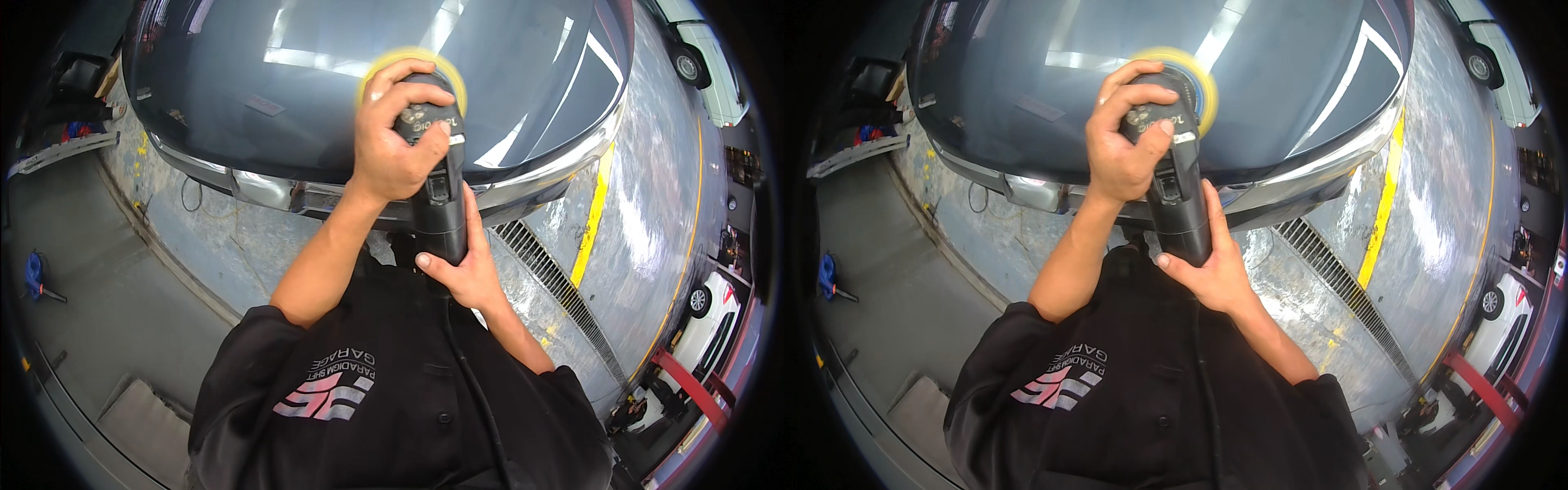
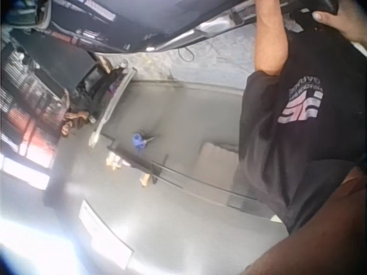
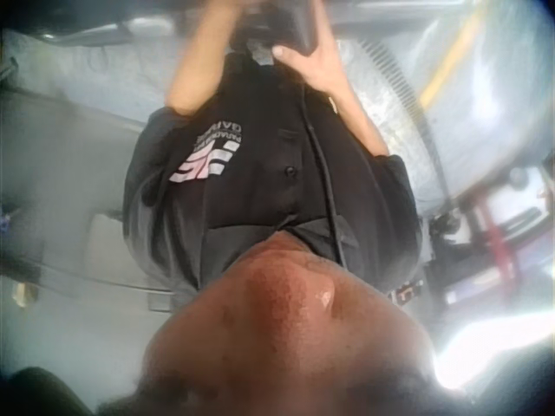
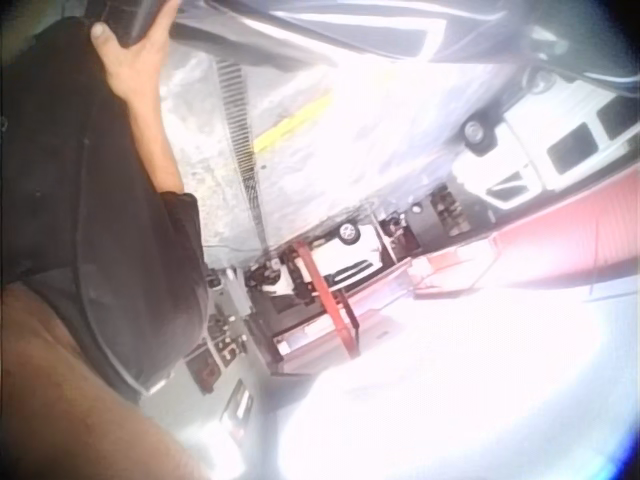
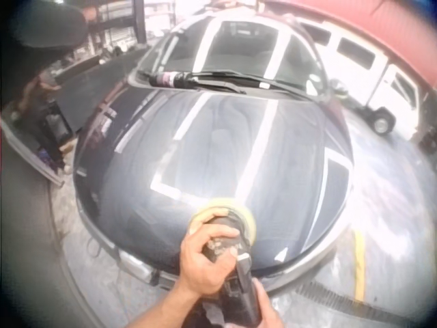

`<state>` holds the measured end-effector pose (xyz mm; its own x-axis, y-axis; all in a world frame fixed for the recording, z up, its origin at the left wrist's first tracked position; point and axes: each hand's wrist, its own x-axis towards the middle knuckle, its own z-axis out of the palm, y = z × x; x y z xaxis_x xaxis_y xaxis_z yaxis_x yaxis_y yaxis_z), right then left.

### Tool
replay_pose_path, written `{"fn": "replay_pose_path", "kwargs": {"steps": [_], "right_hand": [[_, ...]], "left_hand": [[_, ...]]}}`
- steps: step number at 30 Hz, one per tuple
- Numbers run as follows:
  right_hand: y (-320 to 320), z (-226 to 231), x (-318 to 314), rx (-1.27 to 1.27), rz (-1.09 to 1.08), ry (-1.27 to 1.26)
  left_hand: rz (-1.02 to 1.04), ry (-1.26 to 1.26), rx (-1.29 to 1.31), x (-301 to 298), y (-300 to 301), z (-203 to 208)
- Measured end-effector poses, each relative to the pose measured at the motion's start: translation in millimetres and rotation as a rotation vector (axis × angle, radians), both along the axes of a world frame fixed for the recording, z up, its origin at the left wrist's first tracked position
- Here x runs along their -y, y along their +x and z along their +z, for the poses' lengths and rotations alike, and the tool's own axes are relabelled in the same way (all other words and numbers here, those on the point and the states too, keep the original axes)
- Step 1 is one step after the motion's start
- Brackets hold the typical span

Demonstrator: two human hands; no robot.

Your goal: The person uses a rotary polisher with a yellow pad to buff the hood of a dark-colored car. They move the tool in circular and sweeping motions across the hood surface, covering the center, edges, and areas near the windshield and front grille.

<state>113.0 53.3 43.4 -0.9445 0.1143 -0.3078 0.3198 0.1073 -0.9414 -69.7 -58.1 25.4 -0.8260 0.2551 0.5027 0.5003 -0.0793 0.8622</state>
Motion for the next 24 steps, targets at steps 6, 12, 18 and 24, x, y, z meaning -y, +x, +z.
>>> {"fn": "replay_pose_path", "kwargs": {"steps": [6,12,18,24], "right_hand": [[16.1,4.1,-27.7,0.025,-0.089,-0.08],[40.9,-3.3,-53.2,0.103,-0.198,-0.17],[55.2,-15.7,-75.0,0.082,-0.305,-0.145],[47.4,-22.3,-77.1,-0.007,-0.3,-0.019]], "left_hand": [[-0.038,-0.039,-0.018,-42.9,15.7,2.4],[-0.035,0.016,0.016,-89.9,34.4,3.3],[-0.075,0.021,0.002,-131.7,40.3,3.0],[-0.086,0.014,0.019,-135.7,30.3,6.3]]}}
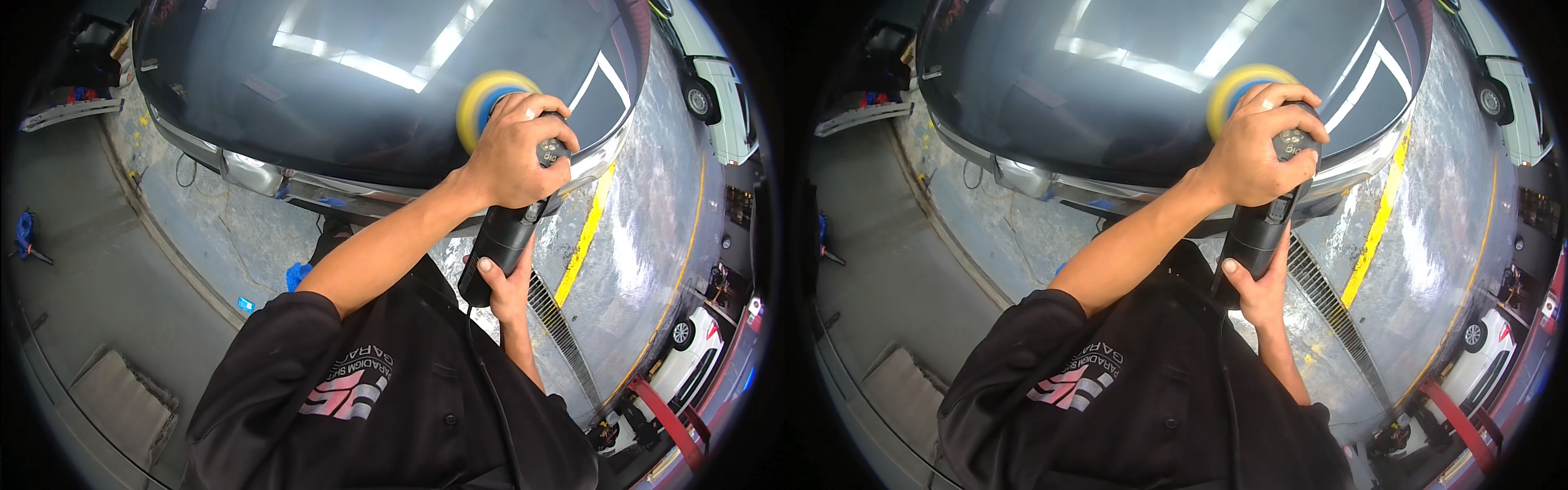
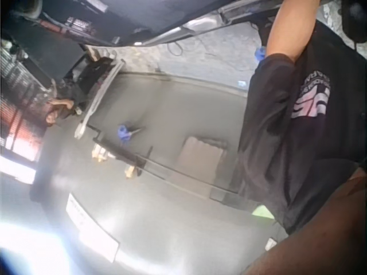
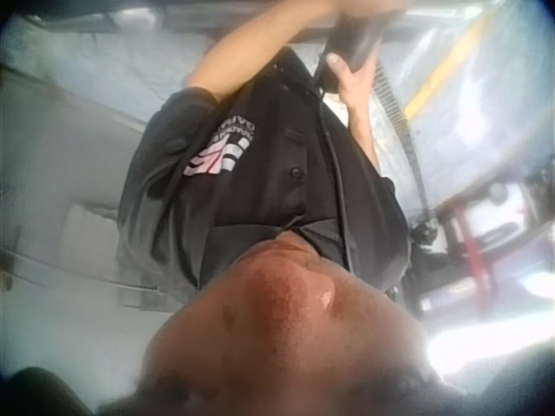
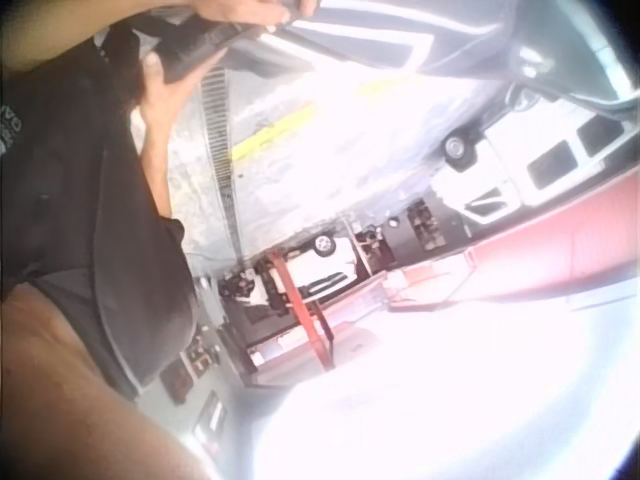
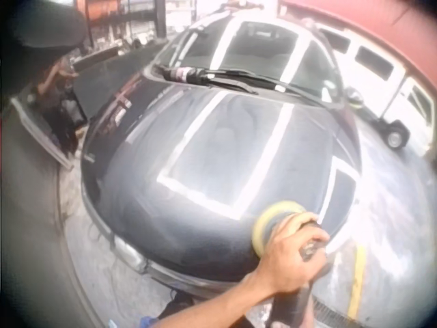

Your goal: The person uses a rotary polisher with a yellow pad to buff the hood of a dark-colored car. They move the tool in circular and sweeping motions across the hood surface, covering the center, edges, and areas near the windshield and front grille.

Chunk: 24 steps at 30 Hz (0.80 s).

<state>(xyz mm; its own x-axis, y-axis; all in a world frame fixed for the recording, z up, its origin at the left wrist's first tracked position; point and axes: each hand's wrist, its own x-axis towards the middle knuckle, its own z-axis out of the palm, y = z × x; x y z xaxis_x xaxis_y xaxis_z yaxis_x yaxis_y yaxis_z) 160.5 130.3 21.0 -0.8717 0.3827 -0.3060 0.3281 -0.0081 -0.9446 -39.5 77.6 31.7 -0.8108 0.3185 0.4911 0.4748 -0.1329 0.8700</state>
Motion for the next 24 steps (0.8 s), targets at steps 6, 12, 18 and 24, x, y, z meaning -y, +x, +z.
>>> {"fn": "replay_pose_path", "kwargs": {"steps": [6,12,18,24], "right_hand": [[-11.9,4.2,32.1,0.007,-0.017,-0.022],[-31.7,25.0,81.0,0.074,-0.079,-0.163],[-44.3,28.9,108.3,0.099,-0.071,-0.198],[-55.7,32.6,130.8,0.115,-0.055,-0.184]], "left_hand": [[0.019,0.05,0.008,26.7,-11.0,1.0],[0.02,0.056,-0.004,63.3,-23.6,2.8],[0.029,0.091,-0.005,92.1,-39.6,4.4],[0.03,0.124,0.013,116.4,-49.7,4.4]]}}
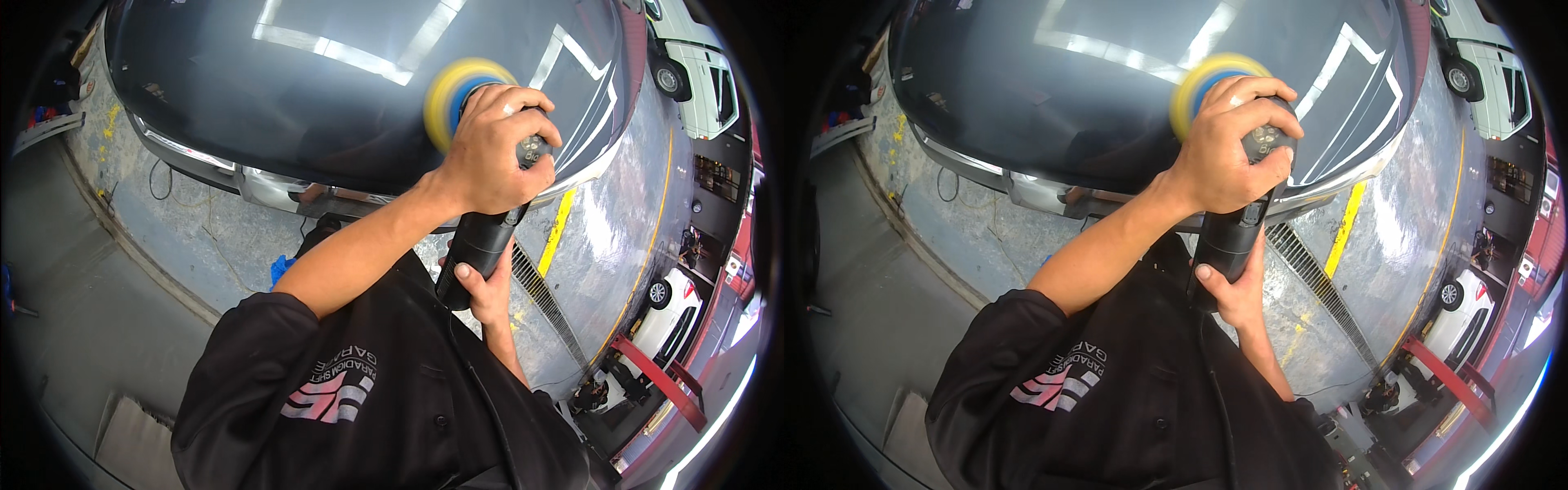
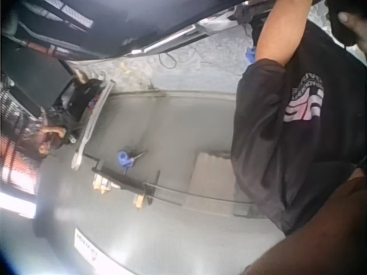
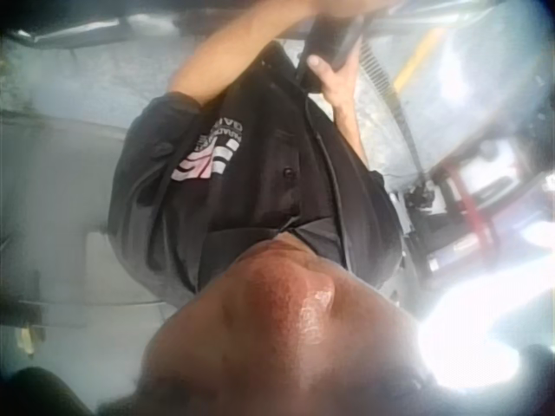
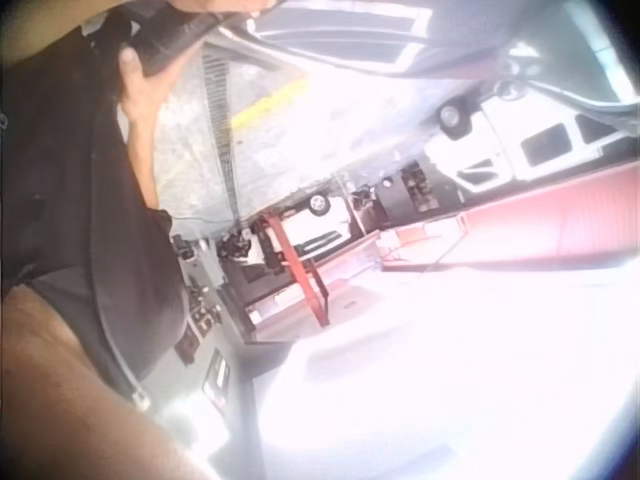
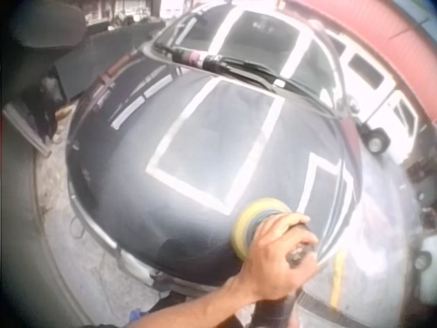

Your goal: The person uses a rotary polisher with a yellow pad to buff the hood of a dark-colored car. They move the tool in circular and sweeping motions across the hood surface, covering the center, edges, and areas near the windshield and front grille.

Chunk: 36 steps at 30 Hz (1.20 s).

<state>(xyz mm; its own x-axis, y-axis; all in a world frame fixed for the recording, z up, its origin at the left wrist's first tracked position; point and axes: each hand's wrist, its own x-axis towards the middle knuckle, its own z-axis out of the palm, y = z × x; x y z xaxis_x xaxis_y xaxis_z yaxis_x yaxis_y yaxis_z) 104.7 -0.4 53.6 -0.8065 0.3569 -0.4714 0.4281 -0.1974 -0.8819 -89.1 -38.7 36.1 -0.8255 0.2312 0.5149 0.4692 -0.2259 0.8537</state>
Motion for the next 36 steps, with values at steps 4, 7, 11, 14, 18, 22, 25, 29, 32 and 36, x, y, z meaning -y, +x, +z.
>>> {"fn": "replay_pose_path", "kwargs": {"steps": [4,7,11,14,18,22,25,29,32,36], "right_hand": [[-5.1,0.6,11.8,0.023,0.026,-0.003],[-6.8,-5.1,19.9,0.034,0.074,0.057],[-22.9,0.0,36.8,0.032,0.153,0.084],[-34.6,5.1,45.4,-0.026,0.252,0.214],[-48.9,5.2,53.7,-0.055,0.349,0.301],[-66.6,8.4,60.9,-0.03,0.413,0.278],[-84.9,19.5,60.2,0.003,0.465,0.24],[-92.1,20.4,49.8,-0.012,0.516,0.247],[-83.2,18.8,34.5,-0.035,0.535,0.305],[-56.6,14.5,11.4,-0.017,0.502,0.252]], "left_hand": [[0.012,0.004,0.009,18.2,-5.8,-1.3],[0.003,0.007,-0.001,37.7,-13.6,-3.9],[0.009,-0.015,0.014,68.5,-21.7,-8.6],[0.008,-0.014,0.02,89.4,-28.7,-7.7],[-0.001,-0.023,0.002,115.8,-38.7,-11.7],[0.052,0.027,0.037,132.4,-52.9,-14.5],[0.077,0.049,0.053,142.1,-63.0,-14.2],[0.121,0.08,0.1,143.1,-64.4,-13.8],[0.141,0.054,0.055,129.4,-51.6,-14.7],[0.14,-0.029,0.021,104.6,-27.4,-14.7]]}}
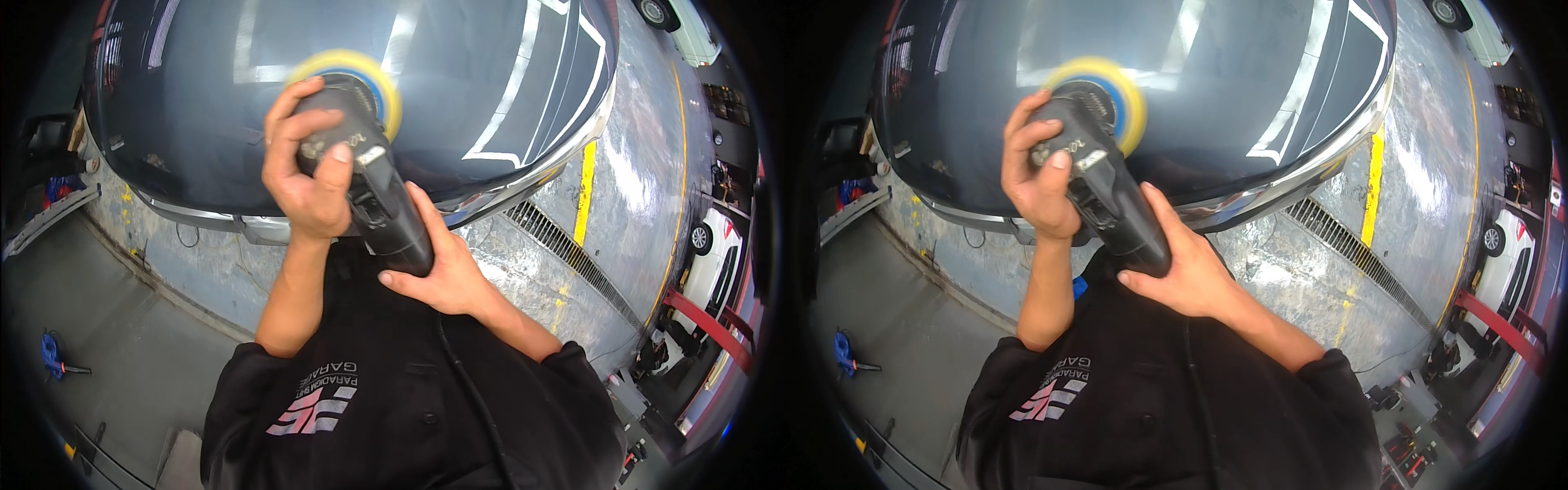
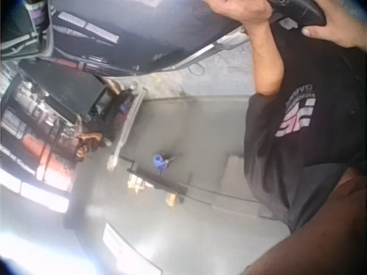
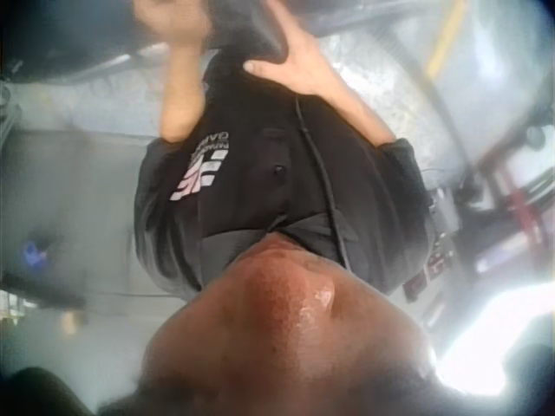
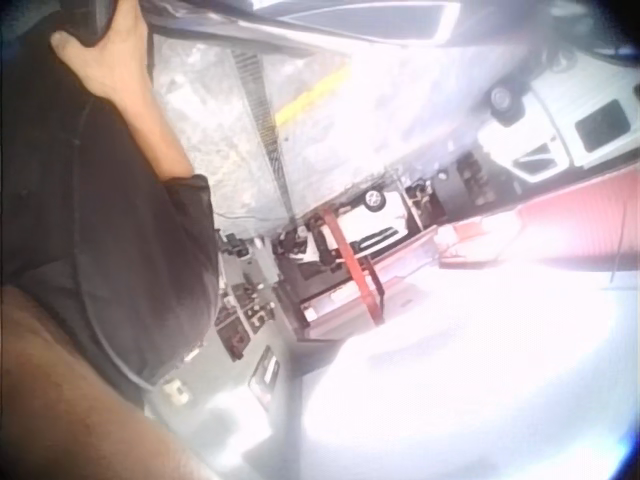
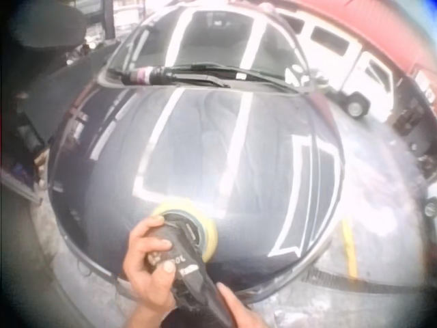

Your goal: The person uses a rotary polisher with a yellow pad to buff the hood of a dark-colored car. They move the tool in circular and sweeping motions across the hood surface, covering the center, edges, and areas near the windshield and front grille.

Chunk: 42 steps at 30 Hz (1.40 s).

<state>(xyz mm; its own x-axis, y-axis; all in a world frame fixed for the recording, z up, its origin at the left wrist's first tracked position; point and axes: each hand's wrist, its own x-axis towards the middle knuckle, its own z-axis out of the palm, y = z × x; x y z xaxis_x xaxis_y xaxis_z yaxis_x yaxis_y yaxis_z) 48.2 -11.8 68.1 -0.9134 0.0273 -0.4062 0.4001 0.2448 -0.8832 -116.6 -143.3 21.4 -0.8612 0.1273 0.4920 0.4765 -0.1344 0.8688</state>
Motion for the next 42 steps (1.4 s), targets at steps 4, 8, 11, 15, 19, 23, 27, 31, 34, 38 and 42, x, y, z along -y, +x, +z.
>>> {"fn": "replay_pose_path", "kwargs": {"steps": [4,8,11,15,19,23,27,31,34,38,42], "right_hand": [[29.1,-0.1,-24.3,0.057,-0.08,0.013],[52.2,-3.4,-42.0,0.003,-0.175,0.074],[69.0,-16.1,-55.2,0.014,-0.275,-0.017],[84.6,-19.7,-69.7,0.028,-0.377,-0.051],[100.1,-24.2,-82.0,0.055,-0.478,-0.117],[113.2,-28.1,-92.9,0.06,-0.617,-0.204],[106.7,-26.2,-104.1,0.007,-0.658,-0.234],[76.9,-18.0,-111.7,-0.023,-0.632,-0.297],[58.5,-16.2,-108.3,-0.04,-0.6,-0.315],[55.2,-25.0,-104.3,-0.035,-0.533,-0.295],[41.0,-17.4,-85.6,-0.001,-0.48,-0.296]], "left_hand": [[-0.051,-0.04,-0.001,-34.7,21.6,2.8],[-0.103,-0.036,-0.035,-72.1,34.6,6.4],[-0.187,-0.078,-0.099,-92.8,39.9,3.4],[-0.23,-0.06,-0.087,-128.2,50.5,6.1],[-0.265,-0.005,-0.04,-163.1,62.4,6.9],[-0.313,-0.063,-0.088,-194.4,70.7,8.8],[-0.326,-0.08,-0.09,-221.6,67.4,12.9],[-0.246,-0.094,-0.122,-230.4,44.2,18.0],[-0.229,-0.094,-0.129,-227.3,25.4,19.7],[-0.196,-0.108,-0.101,-204.1,15.2,22.8],[-0.158,-0.108,-0.123,-173.8,6.0,22.1]]}}
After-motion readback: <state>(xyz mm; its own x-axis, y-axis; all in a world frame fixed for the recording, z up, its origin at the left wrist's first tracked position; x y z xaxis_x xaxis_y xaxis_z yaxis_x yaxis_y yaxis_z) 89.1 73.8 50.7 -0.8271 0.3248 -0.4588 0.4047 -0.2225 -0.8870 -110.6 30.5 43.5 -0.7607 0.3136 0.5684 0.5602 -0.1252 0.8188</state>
